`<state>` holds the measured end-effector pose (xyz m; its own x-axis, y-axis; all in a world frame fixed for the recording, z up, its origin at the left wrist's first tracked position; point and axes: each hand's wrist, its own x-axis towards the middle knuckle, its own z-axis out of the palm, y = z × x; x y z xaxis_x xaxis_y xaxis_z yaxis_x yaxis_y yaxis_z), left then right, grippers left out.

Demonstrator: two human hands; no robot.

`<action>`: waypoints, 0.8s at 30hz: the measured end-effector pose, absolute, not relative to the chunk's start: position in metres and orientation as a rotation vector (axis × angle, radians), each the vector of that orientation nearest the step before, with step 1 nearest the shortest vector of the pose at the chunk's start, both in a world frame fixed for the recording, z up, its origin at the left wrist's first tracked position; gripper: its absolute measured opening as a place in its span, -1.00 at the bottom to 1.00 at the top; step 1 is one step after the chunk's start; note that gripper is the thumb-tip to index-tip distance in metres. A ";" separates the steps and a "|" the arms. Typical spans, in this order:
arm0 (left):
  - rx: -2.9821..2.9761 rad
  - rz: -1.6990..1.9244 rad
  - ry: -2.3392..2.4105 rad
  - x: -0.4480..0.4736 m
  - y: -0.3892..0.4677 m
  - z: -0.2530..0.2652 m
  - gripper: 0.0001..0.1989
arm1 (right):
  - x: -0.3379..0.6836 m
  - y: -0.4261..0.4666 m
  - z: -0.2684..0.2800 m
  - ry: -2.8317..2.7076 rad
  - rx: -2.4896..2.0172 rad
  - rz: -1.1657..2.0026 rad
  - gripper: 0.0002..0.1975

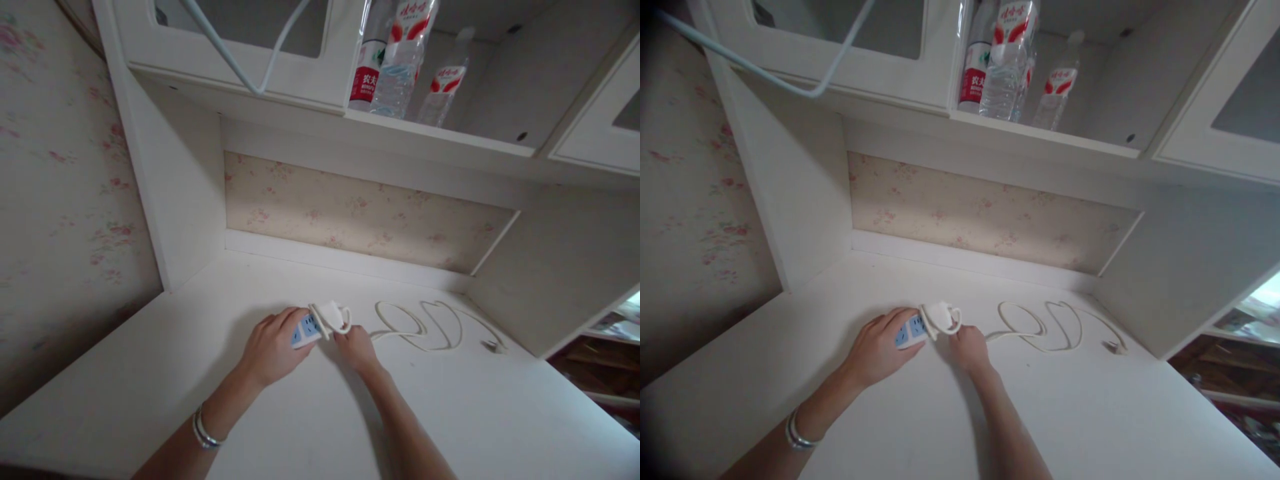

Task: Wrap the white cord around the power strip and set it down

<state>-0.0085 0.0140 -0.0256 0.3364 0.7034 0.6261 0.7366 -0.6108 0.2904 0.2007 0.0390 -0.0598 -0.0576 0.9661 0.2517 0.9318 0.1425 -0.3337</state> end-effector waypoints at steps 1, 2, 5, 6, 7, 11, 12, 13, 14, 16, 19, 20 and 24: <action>-2.452 -1.124 -1.424 -0.010 0.017 -0.026 -0.58 | 0.196 0.036 -0.059 -2.046 -1.801 0.032 -0.50; -2.389 -1.088 -1.474 -0.012 0.020 -0.027 -0.58 | 0.191 0.033 -0.059 -2.073 -1.762 -0.064 -0.49; -2.305 -0.969 -1.557 -0.016 0.025 -0.031 -0.56 | 0.177 0.023 -0.057 -2.159 -1.528 -0.408 -0.54; -2.312 -0.928 -1.559 -0.016 0.025 -0.033 -0.55 | 0.174 0.020 -0.056 -2.174 -1.430 -0.491 -0.57; -2.329 -0.891 -1.550 -0.016 0.025 -0.034 -0.54 | 0.172 0.018 -0.055 -2.182 -1.329 -0.556 -0.60; -2.462 -0.783 -1.445 -0.012 0.022 -0.040 -0.50 | 0.177 0.013 -0.050 -2.158 -1.014 -0.688 -0.66; -2.527 -0.746 -1.386 -0.010 0.021 -0.041 -0.49 | 0.180 0.012 -0.049 -2.146 -0.964 -0.695 -0.66; -2.605 -0.699 -1.308 -0.009 0.020 -0.042 -0.50 | 0.182 0.011 -0.047 -2.133 -0.921 -0.690 -0.67; -2.686 -0.647 -1.220 -0.007 0.019 -0.043 -0.52 | 0.185 0.010 -0.046 -2.124 -0.885 -0.672 -0.67; -2.824 -0.550 -1.056 -0.004 0.015 -0.042 -0.59 | 0.189 0.009 -0.043 -2.119 -0.830 -0.592 -0.65; -2.967 -0.482 -0.875 -0.001 0.008 -0.040 -0.66 | 0.195 0.011 -0.041 -2.116 -0.845 -0.371 -0.61; -3.016 -0.481 -0.811 -0.001 0.005 -0.038 -0.65 | 0.198 0.013 -0.041 -2.102 -0.883 -0.279 -0.59; -3.175 -0.589 -0.600 0.001 -0.004 -0.034 -0.64 | 0.211 0.026 -0.044 -1.947 -1.148 0.075 -0.50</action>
